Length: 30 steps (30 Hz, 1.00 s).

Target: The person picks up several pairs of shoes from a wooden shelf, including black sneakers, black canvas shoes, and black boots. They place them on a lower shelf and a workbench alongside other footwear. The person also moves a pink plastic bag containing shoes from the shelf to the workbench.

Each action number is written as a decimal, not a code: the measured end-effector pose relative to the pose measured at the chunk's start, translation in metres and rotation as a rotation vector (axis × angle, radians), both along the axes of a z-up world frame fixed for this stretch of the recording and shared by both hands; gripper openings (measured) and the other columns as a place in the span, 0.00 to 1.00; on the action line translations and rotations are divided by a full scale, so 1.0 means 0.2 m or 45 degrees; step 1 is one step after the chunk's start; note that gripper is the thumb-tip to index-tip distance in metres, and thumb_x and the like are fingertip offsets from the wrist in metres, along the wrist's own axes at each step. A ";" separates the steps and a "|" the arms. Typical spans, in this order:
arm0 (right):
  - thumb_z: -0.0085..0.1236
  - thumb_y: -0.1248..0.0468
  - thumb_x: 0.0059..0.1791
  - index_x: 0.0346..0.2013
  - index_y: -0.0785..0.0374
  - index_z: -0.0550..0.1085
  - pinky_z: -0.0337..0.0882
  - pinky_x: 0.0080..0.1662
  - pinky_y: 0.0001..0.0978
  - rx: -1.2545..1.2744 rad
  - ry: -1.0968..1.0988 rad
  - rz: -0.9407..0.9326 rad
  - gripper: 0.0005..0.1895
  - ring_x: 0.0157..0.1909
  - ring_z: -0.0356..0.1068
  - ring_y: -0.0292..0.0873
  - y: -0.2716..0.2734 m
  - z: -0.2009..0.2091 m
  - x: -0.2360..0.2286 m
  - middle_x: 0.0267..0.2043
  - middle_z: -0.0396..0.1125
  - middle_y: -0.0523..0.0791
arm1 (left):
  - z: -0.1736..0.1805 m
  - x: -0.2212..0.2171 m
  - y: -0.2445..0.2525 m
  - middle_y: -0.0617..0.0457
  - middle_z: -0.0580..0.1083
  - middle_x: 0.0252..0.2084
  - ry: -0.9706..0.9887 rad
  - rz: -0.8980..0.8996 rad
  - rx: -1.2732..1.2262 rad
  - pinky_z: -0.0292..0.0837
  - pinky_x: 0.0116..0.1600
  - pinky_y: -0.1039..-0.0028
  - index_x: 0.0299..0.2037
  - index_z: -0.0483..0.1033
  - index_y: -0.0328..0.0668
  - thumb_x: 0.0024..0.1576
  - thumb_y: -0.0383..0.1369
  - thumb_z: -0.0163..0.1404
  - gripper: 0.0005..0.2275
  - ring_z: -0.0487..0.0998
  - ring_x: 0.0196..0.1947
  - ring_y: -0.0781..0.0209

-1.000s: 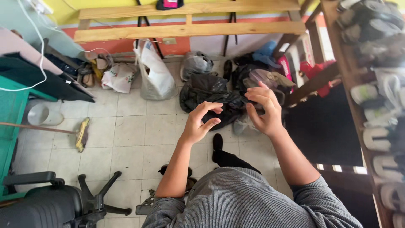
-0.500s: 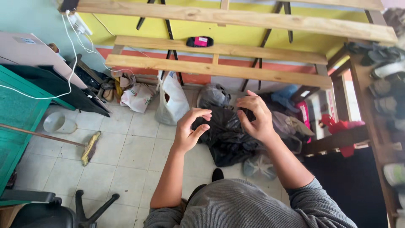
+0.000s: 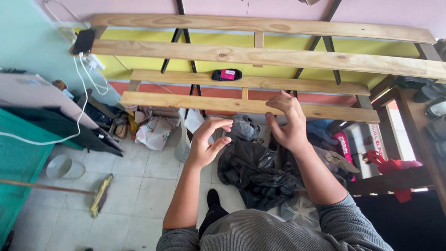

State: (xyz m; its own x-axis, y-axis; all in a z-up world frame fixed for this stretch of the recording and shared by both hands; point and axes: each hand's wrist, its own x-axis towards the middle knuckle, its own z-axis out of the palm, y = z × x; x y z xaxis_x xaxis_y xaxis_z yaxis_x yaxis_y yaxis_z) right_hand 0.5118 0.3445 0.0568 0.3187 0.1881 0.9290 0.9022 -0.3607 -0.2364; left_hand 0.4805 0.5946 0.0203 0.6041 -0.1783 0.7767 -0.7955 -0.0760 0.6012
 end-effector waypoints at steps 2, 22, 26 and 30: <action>0.62 0.73 0.50 0.47 0.73 0.75 0.68 0.59 0.63 -0.012 -0.008 -0.072 0.11 0.49 0.73 0.62 0.06 0.03 0.10 0.44 0.72 0.54 | 0.04 0.14 0.07 0.48 0.79 0.43 -0.011 -0.037 0.014 0.74 0.53 0.59 0.54 0.79 0.38 0.60 0.39 0.56 0.16 0.81 0.41 0.53; 0.54 0.68 0.57 0.53 0.73 0.67 0.66 0.58 0.53 -0.138 -0.051 -0.631 0.13 0.58 0.63 0.60 0.24 0.53 0.67 0.55 0.61 0.59 | 0.50 1.00 0.29 0.46 0.72 0.51 -0.349 -0.049 0.277 0.74 0.62 0.63 0.53 0.73 0.36 0.65 0.34 0.52 0.11 0.75 0.54 0.50; 0.54 0.72 0.56 0.52 0.73 0.66 0.64 0.59 0.54 -0.160 -0.117 -0.616 0.11 0.59 0.61 0.59 0.17 0.62 0.76 0.55 0.59 0.58 | 0.60 1.03 0.24 0.44 0.71 0.48 -0.411 -0.009 0.282 0.74 0.54 0.66 0.53 0.73 0.34 0.66 0.34 0.51 0.11 0.76 0.45 0.53; 0.56 0.72 0.56 0.54 0.73 0.66 0.67 0.56 0.51 -0.199 -0.126 -0.622 0.13 0.58 0.62 0.59 0.07 0.63 0.80 0.56 0.59 0.58 | 0.66 1.03 0.13 0.43 0.70 0.49 -0.401 0.003 0.229 0.72 0.57 0.63 0.53 0.73 0.34 0.67 0.32 0.50 0.10 0.76 0.44 0.53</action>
State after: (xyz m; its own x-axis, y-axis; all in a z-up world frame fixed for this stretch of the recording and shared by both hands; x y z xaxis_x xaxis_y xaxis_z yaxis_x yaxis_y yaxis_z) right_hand 0.6724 0.3584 0.1835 0.3158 0.1785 0.9319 0.6352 -0.7694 -0.0679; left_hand 0.6872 0.6216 0.1519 0.3407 -0.3279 0.8811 -0.9393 -0.1599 0.3036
